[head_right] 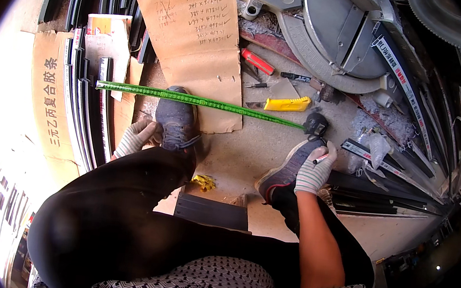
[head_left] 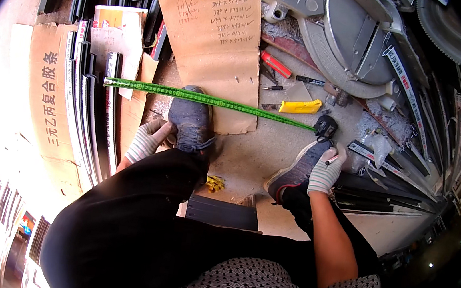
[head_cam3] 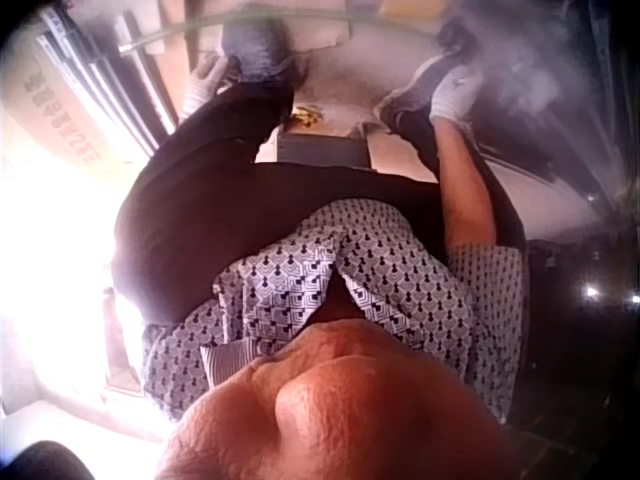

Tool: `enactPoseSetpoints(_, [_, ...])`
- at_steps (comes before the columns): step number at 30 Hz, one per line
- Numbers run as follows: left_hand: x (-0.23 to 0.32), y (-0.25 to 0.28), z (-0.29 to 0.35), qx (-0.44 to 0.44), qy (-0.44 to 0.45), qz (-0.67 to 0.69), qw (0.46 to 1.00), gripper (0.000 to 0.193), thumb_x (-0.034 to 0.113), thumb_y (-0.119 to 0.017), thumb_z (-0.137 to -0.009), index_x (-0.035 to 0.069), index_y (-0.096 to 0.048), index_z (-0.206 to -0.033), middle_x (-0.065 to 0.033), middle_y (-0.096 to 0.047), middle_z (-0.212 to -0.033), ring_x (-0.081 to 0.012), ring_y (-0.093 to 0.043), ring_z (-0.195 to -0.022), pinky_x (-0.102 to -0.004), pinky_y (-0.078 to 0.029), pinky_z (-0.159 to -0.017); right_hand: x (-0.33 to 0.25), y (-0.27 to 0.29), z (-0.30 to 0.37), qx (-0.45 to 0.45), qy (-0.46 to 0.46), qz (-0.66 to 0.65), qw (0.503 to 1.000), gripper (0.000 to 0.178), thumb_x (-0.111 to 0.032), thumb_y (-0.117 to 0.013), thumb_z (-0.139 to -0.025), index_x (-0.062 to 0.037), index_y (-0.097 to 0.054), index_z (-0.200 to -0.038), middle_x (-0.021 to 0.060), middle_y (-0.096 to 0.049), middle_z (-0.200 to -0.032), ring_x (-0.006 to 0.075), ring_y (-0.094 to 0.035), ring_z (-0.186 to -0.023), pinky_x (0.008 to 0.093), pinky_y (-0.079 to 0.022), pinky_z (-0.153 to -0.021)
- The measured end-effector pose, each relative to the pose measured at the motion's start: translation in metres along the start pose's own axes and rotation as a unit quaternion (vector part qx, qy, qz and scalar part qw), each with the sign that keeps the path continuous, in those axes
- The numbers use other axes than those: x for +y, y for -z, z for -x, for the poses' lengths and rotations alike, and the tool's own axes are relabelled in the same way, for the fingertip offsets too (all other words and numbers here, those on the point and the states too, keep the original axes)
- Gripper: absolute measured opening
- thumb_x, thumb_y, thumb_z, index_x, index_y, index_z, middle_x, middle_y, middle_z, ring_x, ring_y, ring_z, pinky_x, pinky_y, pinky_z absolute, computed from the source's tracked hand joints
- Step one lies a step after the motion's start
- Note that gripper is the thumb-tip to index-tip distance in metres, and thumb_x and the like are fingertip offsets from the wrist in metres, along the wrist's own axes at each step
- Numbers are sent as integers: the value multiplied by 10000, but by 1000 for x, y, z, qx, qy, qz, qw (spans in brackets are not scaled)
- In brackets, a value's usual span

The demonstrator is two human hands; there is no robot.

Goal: The person measures a long metal profile with a tape measure and marks it with a marker. They then place the profile on a miter saw, cut it, and repeat the process for a second piece. The person wears gloves and uses a tape measure, marker, and miter saw.

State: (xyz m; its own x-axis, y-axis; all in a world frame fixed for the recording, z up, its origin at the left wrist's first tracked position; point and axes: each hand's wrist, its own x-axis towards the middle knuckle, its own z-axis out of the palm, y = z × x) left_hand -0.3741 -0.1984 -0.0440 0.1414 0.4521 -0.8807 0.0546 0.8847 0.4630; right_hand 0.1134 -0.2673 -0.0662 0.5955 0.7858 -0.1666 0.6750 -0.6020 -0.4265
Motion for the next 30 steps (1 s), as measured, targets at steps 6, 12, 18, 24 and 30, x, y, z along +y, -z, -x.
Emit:
enactPoseSetpoints(6, [20, -11, -2, 2, -29, -39, 999, 300, 265, -590, -1059, -7, -703, -1001, -62, -697, -811, -145, -617, -748, -302, -498, -743, -62, 5, -16, -25, 12, -116, 993, 421, -285, -490, -1059, 14, -509, -1355, 195, -614, -1155, 286, -604, -1055, 399, -466, -986])
enactPoseSetpoints(12, [15, -10, -7, -9, -45, -56, 997, 292, 250, -592, -1058, -20, -703, -1050, -72, -697, -830, -146, -622, -743, -300, -509, -733, -47, -9, -45, -35, -44, -50, 997, 295, -168, -504, -1056, -55, -516, -1329, 121, -621, -993, 202, -606, -857, 365, -523, -844])
enactPoseSetpoints(18, [10, -12, -2, 11, -35, -25, 999, 271, 217, -604, -1052, -32, -705, -1025, -64, -683, -794, -142, -628, -716, -286, -512, -699, -48, -27, -62, 14, 25, 92, 995, 339, -174, -628, -955, -53, -547, -1261, 243, -647, -1011, 368, -648, -921, 455, -515, -868])
enactPoseSetpoints(24, [9, -11, -6, 3, -36, -35, 999, 286, 266, -607, -1052, -5, -690, -1019, -55, -690, -799, -117, -624, -710, -271, -505, -706, -56, -40, -72, 20, 60, 192, 979, 438, -307, -723, -863, -59, -593, -1199, 236, -672, -1048, 426, -652, -962, 508, -528, -884])
enactPoseSetpoints(30, [9, -12, 0, 17, -36, -31, 999, 286, 239, -622, -1040, -34, -705, -1035, -78, -694, -822, -153, -636, -742, -306, -520, -723, -77, -40, -84, -86, -90, 230, 965, 499, -491, -678, -878, -76, -621, -1149, 234, -706, -1022, 423, -682, -990, 513, -545, -877])
